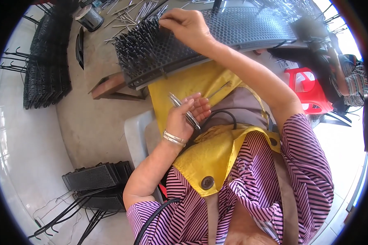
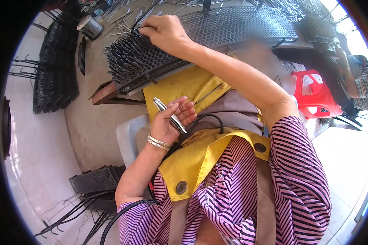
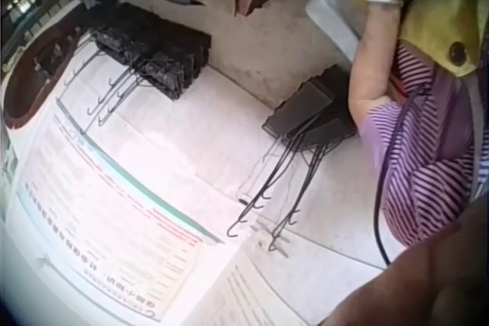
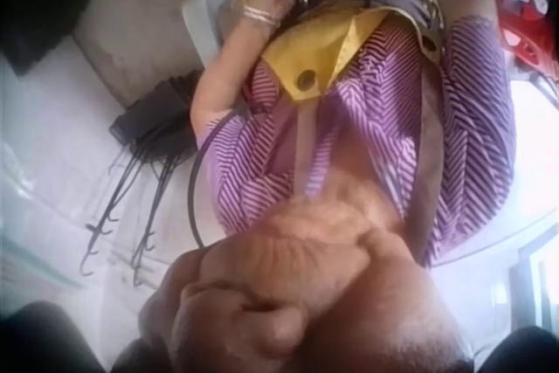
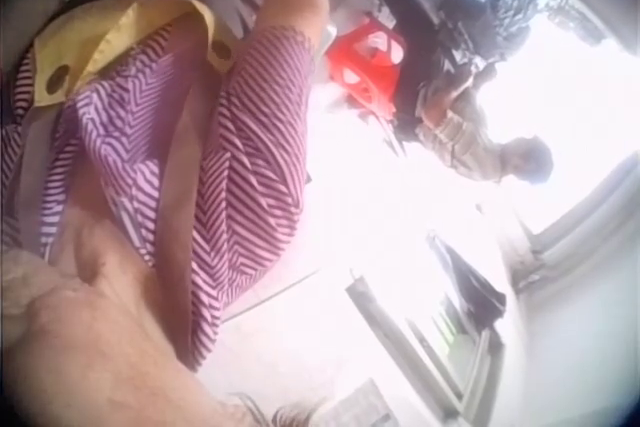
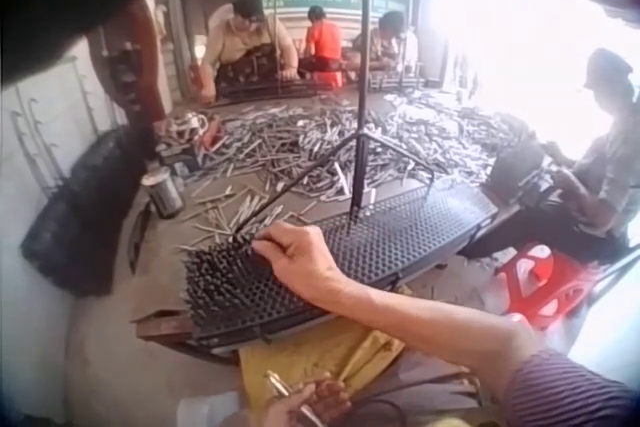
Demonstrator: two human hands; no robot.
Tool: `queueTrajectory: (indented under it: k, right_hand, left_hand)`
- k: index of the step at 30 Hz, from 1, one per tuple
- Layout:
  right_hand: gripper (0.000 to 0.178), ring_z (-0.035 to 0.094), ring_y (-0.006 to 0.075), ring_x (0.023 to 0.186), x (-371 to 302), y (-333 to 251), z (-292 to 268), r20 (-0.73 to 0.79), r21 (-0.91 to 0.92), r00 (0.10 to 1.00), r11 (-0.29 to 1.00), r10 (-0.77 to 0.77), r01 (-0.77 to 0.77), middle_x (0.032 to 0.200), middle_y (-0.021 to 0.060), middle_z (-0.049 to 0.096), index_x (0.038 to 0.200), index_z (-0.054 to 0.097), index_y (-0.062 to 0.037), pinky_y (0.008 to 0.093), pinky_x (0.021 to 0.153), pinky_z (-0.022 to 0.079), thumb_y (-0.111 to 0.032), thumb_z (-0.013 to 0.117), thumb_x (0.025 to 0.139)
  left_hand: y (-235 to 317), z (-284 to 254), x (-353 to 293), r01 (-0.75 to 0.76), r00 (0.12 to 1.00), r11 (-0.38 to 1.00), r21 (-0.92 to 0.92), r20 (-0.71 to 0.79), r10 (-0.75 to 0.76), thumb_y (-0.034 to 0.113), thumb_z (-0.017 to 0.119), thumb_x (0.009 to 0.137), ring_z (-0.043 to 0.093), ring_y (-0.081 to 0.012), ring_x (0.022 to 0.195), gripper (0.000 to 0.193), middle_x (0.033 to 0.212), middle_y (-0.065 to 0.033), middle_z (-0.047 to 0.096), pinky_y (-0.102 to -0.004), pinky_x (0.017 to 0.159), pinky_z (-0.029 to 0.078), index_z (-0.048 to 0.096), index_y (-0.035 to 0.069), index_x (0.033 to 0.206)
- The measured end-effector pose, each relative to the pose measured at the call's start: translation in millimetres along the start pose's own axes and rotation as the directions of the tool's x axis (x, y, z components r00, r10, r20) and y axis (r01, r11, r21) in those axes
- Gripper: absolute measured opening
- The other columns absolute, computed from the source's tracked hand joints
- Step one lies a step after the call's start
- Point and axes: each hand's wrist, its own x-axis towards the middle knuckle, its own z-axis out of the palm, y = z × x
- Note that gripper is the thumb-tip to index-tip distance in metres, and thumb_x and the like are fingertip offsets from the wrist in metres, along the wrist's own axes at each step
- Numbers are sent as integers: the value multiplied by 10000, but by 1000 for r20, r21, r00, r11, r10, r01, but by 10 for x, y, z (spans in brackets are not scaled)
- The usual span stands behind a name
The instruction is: Placing small metal pins into a perforated grid template.
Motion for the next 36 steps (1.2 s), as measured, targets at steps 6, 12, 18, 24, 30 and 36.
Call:
queueTrajectory:
  k: [6,12,18,24,30,36]
  right_hand:
    - [103,575,326,690,154,-74,36,9,-161,987,974,-162,162,686,166,585,751,614,-22,374,626,459,-99,573,697]
    - [111,575,329,687,191,-62,48,21,-103,991,985,-134,135,692,166,590,756,611,-20,369,629,460,-95,589,677]
    - [121,573,315,633,105,-21,-8,-39,-89,993,990,-109,105,667,158,587,763,610,-24,350,594,460,-114,598,683]
    - [150,548,65,617,-287,-60,-209,-89,-7,994,998,69,-70,677,60,608,848,613,-18,215,566,445,-126,628,745]
    - [194,510,74,579,-1025,-357,-418,628,219,732,842,265,-492,621,52,581,737,592,30,242,522,423,-156,641,714]
    - [142,529,62,547,-1167,-419,-440,706,243,577,624,411,-743,637,56,612,723,597,30,216,476,414,-108,629,716]
  left_hand:
    - [-7,9,21,9,1000,1000,13,3,-9,141,421,844,550,-272,913,293,1010,-164,548,-401,841,444,454,0,1098]
    - [4,18,16,11,1000,1000,21,-12,-11,141,414,847,552,-269,906,284,1005,-162,547,-399,839,444,453,6,1093]
    - [-6,-6,15,-4,998,1000,8,63,3,139,426,845,555,-269,898,299,1000,-166,549,-396,836,445,445,-6,1106]
    - [7,52,-7,-7,977,998,64,213,-7,143,443,850,557,-267,893,320,1001,-178,547,-392,827,448,444,-26,1121]
    - [-65,31,2,-33,951,986,161,309,-18,98,437,848,559,-288,915,292,998,-200,550,-405,828,453,457,-51,1098]
    - [-55,39,0,-62,948,963,264,317,-25,55,460,835,567,-287,910,278,975,-188,564,-405,836,454,461,-56,1090]
